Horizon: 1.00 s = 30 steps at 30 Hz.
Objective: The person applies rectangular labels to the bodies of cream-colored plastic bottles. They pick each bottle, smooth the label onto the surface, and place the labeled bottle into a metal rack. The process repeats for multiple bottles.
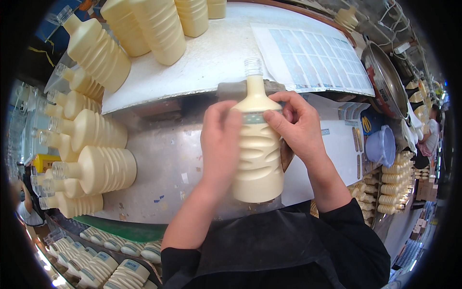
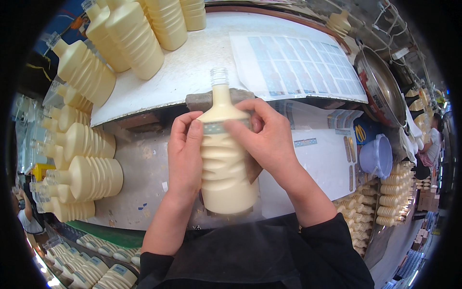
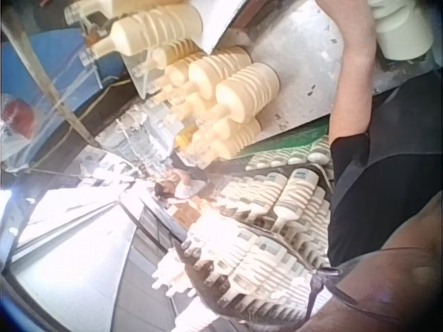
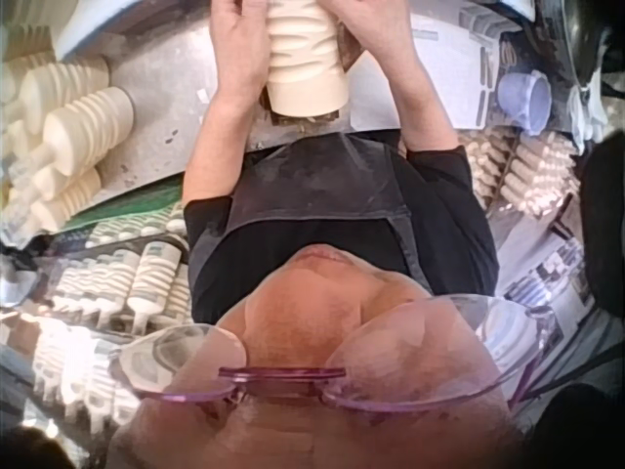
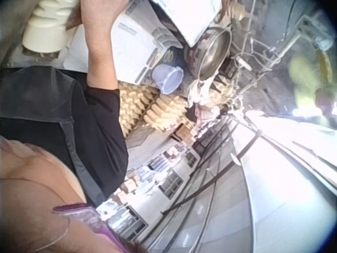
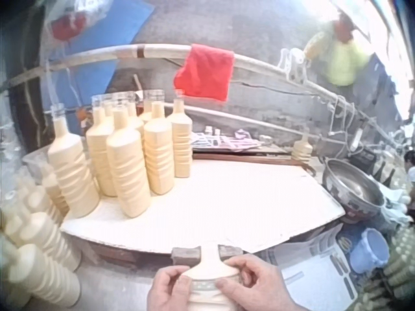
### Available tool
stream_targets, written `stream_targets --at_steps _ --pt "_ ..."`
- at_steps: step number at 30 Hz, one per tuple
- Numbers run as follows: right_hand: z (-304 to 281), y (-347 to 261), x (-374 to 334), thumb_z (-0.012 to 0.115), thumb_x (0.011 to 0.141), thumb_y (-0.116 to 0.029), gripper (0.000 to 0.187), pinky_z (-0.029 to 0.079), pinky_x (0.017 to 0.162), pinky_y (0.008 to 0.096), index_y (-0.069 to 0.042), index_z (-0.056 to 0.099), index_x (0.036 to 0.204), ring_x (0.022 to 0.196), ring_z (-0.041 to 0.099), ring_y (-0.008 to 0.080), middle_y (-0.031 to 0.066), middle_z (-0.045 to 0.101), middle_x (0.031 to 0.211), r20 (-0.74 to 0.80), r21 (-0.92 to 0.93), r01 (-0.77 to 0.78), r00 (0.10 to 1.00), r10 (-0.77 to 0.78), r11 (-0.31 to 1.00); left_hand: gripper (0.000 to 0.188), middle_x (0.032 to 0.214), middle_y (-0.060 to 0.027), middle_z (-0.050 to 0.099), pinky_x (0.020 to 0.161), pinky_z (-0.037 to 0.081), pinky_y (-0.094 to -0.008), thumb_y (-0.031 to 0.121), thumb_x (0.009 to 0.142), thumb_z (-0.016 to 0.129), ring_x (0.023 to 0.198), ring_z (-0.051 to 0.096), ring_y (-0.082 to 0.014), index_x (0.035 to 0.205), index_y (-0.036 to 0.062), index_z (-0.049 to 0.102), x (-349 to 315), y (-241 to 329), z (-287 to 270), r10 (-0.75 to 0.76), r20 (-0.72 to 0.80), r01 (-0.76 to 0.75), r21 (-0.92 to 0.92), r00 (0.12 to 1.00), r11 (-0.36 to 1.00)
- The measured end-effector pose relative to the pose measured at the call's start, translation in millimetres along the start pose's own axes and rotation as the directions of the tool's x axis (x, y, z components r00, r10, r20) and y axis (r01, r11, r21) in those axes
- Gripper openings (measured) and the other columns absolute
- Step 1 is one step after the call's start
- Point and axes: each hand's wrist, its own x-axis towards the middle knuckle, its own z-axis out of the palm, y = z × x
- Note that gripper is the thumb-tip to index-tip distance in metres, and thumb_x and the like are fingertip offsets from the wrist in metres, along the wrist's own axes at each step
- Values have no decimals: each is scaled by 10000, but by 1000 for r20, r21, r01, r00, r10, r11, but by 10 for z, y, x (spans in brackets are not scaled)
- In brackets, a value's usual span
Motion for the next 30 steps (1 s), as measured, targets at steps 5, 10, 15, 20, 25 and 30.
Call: stream_targets --at_steps 5,10,15,20,25,30 --pt "-78 100 -4 689 971 -205 301 319 557 194 -30 665 1216 627 390 14 -86 459 733 80 156 -10 997 -3 988 399 1267 -137 589 982 482 -342 296 1067 534 1104 583 -184 1356 21 525 -68 20 -99 -138 -9 135 -153 990 979" --pt "-228 377 -86 546 1072 -257 312 372 571 179 -23 626 1261 636 440 10 -66 538 796 223 374 -246 960 171 894 693 1417 -243 491 1082 443 -420 342 1016 606 1282 534 -310 1555 29 303 -313 27 -140 -32 83 26 74 996 997" --pt "-228 393 -245 497 1083 -223 394 395 608 182 -21 593 1407 674 444 21 -68 539 812 424 452 -415 879 219 790 826 1495 -293 429 1140 395 -456 287 944 694 1379 485 -383 1557 -39 247 -411 50 -43 102 170 -147 279 980 949" --pt "-304 271 -290 473 1054 -143 434 493 739 238 -8 542 1461 829 572 65 19 670 1002 416 333 -301 897 148 894 820 1545 -258 400 1167 370 -434 229 929 641 1394 475 -346 1588 -26 224 -381 -32 -55 34 154 -72 246 987 967" --pt "-328 132 -332 484 1046 -104 467 494 922 267 26 488 1494 1051 602 92 71 682 1199 332 362 -101 943 -27 927 749 1594 -187 378 1197 339 -394 218 976 488 1453 407 -264 1623 -11 187 -357 45 35 -54 230 67 -46 972 997" --pt "-374 116 -308 503 994 -116 464 513 898 331 7 522 1441 1013 660 221 156 692 1130 317 306 -65 948 -37 950 743 1572 -186 412 1189 360 -408 223 968 473 1422 460 -284 1621 -1 199 -352 34 104 -70 244 102 -123 967 987"
